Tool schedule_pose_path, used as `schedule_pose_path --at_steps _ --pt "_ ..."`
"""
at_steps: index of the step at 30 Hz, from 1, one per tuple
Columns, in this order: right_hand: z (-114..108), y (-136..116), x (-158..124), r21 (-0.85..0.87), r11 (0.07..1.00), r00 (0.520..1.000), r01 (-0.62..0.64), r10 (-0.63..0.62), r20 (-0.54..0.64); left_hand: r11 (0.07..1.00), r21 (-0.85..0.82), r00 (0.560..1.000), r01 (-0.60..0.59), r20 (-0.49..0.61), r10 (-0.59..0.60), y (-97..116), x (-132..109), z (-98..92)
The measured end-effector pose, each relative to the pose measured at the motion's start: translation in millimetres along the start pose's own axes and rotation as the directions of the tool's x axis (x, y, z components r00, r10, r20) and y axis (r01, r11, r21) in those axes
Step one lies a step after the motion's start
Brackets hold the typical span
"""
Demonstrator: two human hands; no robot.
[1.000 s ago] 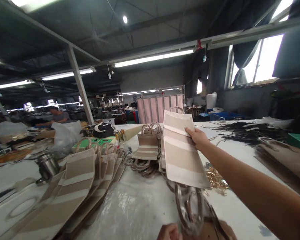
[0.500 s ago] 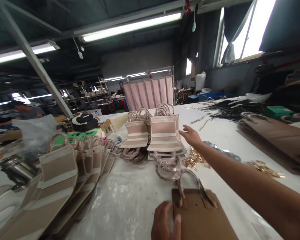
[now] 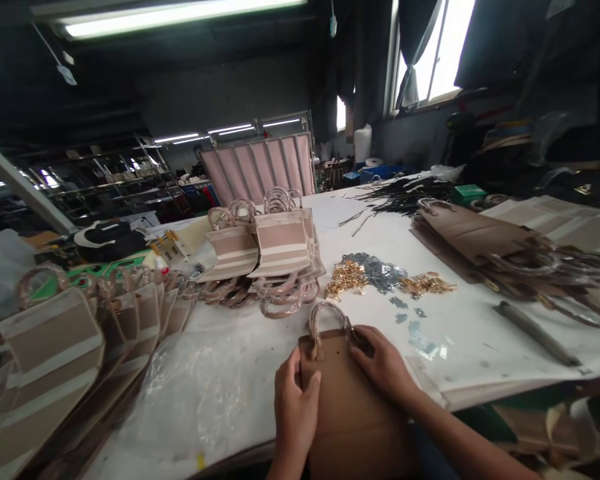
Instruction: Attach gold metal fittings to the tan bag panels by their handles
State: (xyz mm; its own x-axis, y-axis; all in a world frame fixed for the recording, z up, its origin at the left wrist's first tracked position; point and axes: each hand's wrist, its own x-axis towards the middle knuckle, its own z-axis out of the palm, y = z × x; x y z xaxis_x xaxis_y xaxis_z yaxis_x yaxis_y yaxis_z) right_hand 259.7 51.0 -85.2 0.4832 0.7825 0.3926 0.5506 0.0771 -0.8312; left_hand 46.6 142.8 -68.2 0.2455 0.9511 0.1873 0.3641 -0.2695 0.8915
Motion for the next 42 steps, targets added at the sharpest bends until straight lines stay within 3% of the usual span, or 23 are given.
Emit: schedule_pose_path --at_steps 3,5,7,9,13,19,22,24,26,27,29,32,35,37,42 --pt "-1.0 -4.1 4.6 0.016 0.999 1.000 0.029 -0.029 0.013 0.983 -0.138 0.991 0.125 -0.021 -0.129 9.8 7.9 -0.5" --pt "-3.5 -5.1 5.2 0.031 0.999 0.999 0.037 -0.038 0.024 0.942 -0.264 0.978 0.205 0.080 -0.190 14.4 13.8 -1.3" --pt "-8.1 -4.5 6.4 0.042 0.998 0.998 0.041 -0.043 0.046 0.911 -0.335 0.963 0.240 0.200 -0.180 15.5 17.1 -0.2" --pt "-15.8 -1.7 13.7 0.003 0.999 0.994 0.037 -0.037 0.099 0.916 -0.327 0.959 0.232 0.234 -0.160 13.2 17.4 3.7" --pt "-36.8 13.5 55.8 -0.271 0.962 0.989 -0.032 0.070 0.131 0.968 -0.156 0.979 0.199 0.077 -0.189 4.3 13.6 15.7" --pt "-44.4 45.6 133.7 -0.510 0.853 0.977 -0.112 0.188 0.101 0.995 -0.092 0.998 0.026 -0.054 -0.031 -3.6 9.0 21.7" --pt "-37.7 54.9 151.5 -0.548 0.827 0.971 -0.125 0.215 0.104 0.990 0.054 0.963 -0.133 -0.229 0.142 0.9 2.3 17.7" --pt "-36.4 56.5 154.5 -0.545 0.828 0.971 -0.134 0.218 0.092 0.956 0.132 0.921 -0.261 -0.264 0.288 7.8 -5.4 15.0" --pt "-38.4 52.4 149.2 -0.520 0.845 0.976 -0.123 0.199 0.093 0.946 0.091 0.934 -0.311 -0.154 0.322 15.9 -14.2 13.9" --pt "-40.0 47.8 142.6 -0.500 0.860 0.979 -0.104 0.177 0.101 0.960 0.031 0.958 -0.279 -0.060 0.281 19.8 -18.1 14.1" --pt "-41.7 33.1 120.5 -0.456 0.889 0.985 -0.051 0.120 0.123 0.985 -0.130 0.979 -0.110 0.159 0.130 26.0 -22.8 15.5" --pt "-34.9 0.9 70.1 -0.295 0.954 0.986 0.050 0.000 0.167 0.919 -0.346 0.918 0.187 0.396 -0.038 30.3 -20.3 17.1" --pt "-15.7 -30.5 20.7 -0.023 0.988 0.970 0.154 -0.147 0.195 0.840 -0.446 0.883 0.309 0.463 -0.080 29.1 -12.1 14.9" --pt "-0.9 -43.9 -0.4 0.047 0.980 0.957 0.195 -0.201 0.211 0.822 -0.462 0.875 0.332 0.476 -0.086 26.8 -8.8 12.0" --pt "17.2 -50.2 -13.9 0.101 0.975 0.949 0.198 -0.217 0.228 0.812 -0.476 0.880 0.338 0.466 -0.092 20.9 -11.8 7.4"
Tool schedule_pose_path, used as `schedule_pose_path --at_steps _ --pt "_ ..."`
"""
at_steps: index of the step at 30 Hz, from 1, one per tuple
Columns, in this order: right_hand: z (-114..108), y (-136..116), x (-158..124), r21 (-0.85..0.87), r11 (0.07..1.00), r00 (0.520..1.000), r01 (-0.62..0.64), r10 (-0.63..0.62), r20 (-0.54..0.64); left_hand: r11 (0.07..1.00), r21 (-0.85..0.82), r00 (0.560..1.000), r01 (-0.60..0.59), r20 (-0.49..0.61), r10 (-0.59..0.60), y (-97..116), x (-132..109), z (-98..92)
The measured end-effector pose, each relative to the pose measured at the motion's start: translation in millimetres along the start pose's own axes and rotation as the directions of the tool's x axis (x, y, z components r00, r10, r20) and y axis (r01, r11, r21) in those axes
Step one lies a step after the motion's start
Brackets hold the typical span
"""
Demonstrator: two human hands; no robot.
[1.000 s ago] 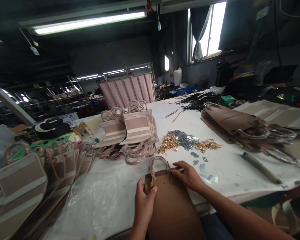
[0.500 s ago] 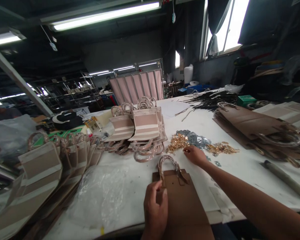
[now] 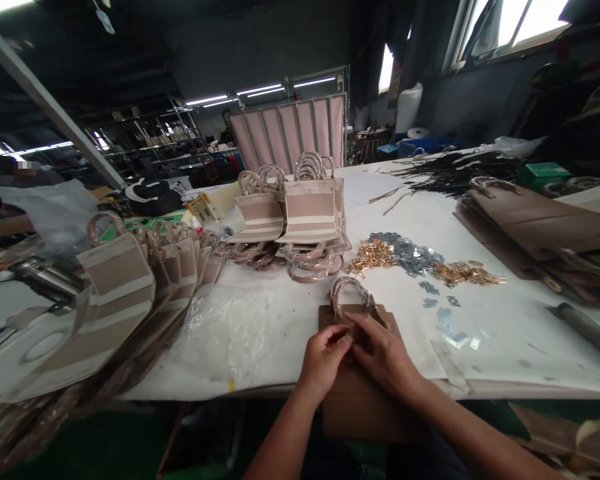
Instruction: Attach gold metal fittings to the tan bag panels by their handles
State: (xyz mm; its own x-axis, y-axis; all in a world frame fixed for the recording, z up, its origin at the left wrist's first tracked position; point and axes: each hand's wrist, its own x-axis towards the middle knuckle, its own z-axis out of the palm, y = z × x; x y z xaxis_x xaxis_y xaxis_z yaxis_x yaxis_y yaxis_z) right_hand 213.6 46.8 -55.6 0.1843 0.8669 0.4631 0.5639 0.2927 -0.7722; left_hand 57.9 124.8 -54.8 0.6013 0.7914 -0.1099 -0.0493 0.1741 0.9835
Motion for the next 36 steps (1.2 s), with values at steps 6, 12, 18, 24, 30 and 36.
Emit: schedule_pose_path --at_steps 6,12,18,24,30,36 --pt "-11.9 -2.7 -2.4 0.093 0.995 0.996 -0.049 0.056 -0.072 0.998 -0.058 0.998 -0.036 -0.060 0.032 -5.1 -1.1 -1.3" --pt "-13.2 -6.7 -3.6 0.098 0.989 0.993 -0.110 0.115 -0.043 1.000 -0.003 0.997 -0.024 -0.069 0.024 -5.6 0.0 -1.3" --pt "-21.3 -6.8 -3.9 0.215 0.961 0.984 -0.177 0.164 0.076 0.997 -0.070 0.998 -0.023 -0.066 0.018 -5.0 -0.2 -1.4" --pt "-32.9 -4.1 11.6 0.295 0.930 0.966 -0.219 0.163 0.202 0.992 -0.116 0.994 0.039 0.110 -0.026 3.0 -1.2 -5.3" --pt "-32.3 -8.0 18.0 0.286 0.939 0.952 -0.191 0.106 0.287 0.999 -0.014 0.993 0.031 0.113 -0.029 6.3 -0.4 -4.5" --pt "-20.1 4.9 6.7 0.114 0.963 0.969 -0.245 0.242 0.044 0.996 -0.036 0.996 -0.080 -0.052 0.078 -5.6 -2.5 7.8"
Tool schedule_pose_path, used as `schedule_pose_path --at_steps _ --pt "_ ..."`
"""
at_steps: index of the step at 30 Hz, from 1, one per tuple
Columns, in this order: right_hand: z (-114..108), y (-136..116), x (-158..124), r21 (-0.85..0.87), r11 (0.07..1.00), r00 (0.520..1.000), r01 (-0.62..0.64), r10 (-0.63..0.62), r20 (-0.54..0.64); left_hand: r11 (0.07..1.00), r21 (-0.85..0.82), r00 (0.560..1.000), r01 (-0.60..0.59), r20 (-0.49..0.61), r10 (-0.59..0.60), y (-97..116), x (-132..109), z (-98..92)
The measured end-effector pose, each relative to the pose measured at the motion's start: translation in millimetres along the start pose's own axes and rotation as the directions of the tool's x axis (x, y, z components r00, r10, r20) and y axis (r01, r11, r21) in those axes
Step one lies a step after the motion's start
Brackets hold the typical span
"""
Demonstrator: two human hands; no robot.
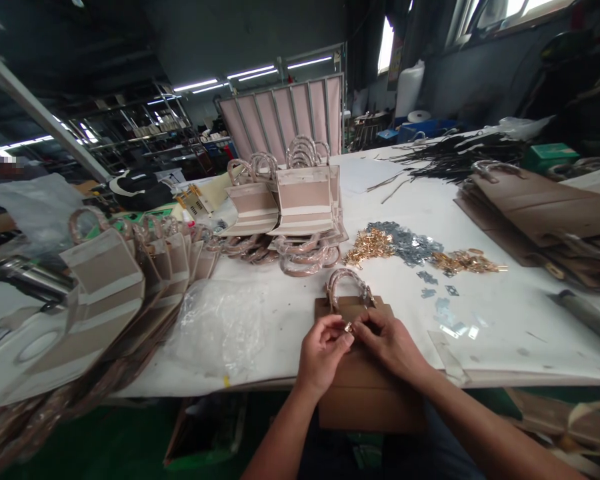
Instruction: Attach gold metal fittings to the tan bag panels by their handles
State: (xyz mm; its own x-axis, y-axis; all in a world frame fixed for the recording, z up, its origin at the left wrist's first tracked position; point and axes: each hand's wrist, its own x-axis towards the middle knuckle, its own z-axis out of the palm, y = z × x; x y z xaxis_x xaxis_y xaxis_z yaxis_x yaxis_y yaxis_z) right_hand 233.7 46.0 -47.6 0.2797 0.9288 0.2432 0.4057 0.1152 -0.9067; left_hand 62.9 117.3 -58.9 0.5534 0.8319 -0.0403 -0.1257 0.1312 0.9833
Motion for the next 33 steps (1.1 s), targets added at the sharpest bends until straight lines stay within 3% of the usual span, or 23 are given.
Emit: schedule_pose_path --at_steps 5,14,25,30,33 --pt "-0.8 -2.4 -4.4 0.034 0.999 1.000 -0.019 0.018 0.024 0.987 0.148 0.997 -0.055 -0.046 0.063 -7.1 -3.9 4.6" --pt "-0.5 4.8 -9.3 0.056 0.998 1.000 -0.028 0.028 0.001 0.971 0.230 0.997 -0.064 -0.032 0.073 -7.6 -2.2 5.8" --pt "2.5 10.6 -13.4 0.165 0.979 0.993 0.116 -0.116 -0.013 0.954 0.292 0.998 -0.067 0.022 0.063 -5.3 -3.2 5.9" --pt "-6.1 10.5 -10.1 0.336 0.932 0.989 -0.138 0.111 0.100 0.972 0.220 0.997 -0.079 0.028 0.075 -2.4 -4.0 5.8" --pt "-10.5 9.6 -5.1 0.345 0.918 0.974 -0.197 0.143 0.176 0.963 0.224 0.988 -0.150 0.060 0.140 -5.7 -2.6 3.7"
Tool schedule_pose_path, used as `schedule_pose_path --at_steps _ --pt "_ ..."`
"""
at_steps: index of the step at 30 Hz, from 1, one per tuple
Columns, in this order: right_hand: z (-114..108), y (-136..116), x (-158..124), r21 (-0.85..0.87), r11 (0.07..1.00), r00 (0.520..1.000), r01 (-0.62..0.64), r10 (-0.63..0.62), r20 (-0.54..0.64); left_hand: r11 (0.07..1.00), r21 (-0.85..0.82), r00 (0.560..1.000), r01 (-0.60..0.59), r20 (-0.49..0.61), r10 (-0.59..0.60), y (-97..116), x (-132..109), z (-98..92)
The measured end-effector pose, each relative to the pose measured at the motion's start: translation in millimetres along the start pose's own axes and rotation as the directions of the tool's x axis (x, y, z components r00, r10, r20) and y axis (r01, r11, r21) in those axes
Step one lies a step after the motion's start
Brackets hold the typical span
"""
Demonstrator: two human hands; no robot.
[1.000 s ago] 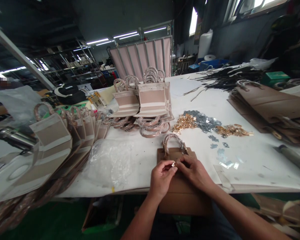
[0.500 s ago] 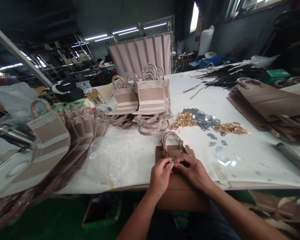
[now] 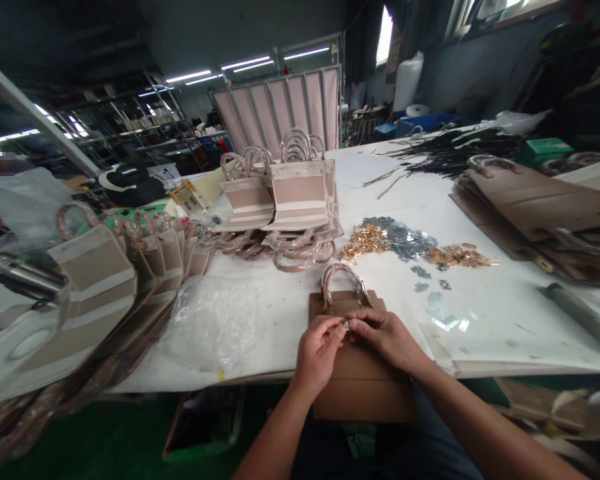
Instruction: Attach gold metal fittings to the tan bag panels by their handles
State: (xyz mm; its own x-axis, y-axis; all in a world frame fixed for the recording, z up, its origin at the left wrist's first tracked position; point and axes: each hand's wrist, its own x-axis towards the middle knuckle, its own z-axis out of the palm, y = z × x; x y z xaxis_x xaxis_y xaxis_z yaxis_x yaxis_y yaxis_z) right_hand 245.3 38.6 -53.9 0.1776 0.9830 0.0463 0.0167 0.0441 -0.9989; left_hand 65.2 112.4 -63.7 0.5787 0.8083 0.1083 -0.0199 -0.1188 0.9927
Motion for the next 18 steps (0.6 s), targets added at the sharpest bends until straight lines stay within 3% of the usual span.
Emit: schedule_pose_path --at_steps 6,13,18 --pt "1.7 -0.2 2.6 -0.108 0.992 0.998 0.070 -0.069 0.016 0.982 0.151 0.993 -0.112 -0.028 0.118 -9.1 -1.9 0.1" --pt "4.4 -0.3 -0.2 -0.237 0.966 0.993 0.100 -0.112 -0.042 0.916 0.349 0.975 -0.200 -0.021 0.221 -3.0 -7.1 4.6" --pt "1.1 -1.5 -1.8 -0.117 0.989 0.996 0.088 -0.090 -0.014 0.983 0.161 0.994 -0.094 -0.038 0.101 -2.9 -4.9 2.3"
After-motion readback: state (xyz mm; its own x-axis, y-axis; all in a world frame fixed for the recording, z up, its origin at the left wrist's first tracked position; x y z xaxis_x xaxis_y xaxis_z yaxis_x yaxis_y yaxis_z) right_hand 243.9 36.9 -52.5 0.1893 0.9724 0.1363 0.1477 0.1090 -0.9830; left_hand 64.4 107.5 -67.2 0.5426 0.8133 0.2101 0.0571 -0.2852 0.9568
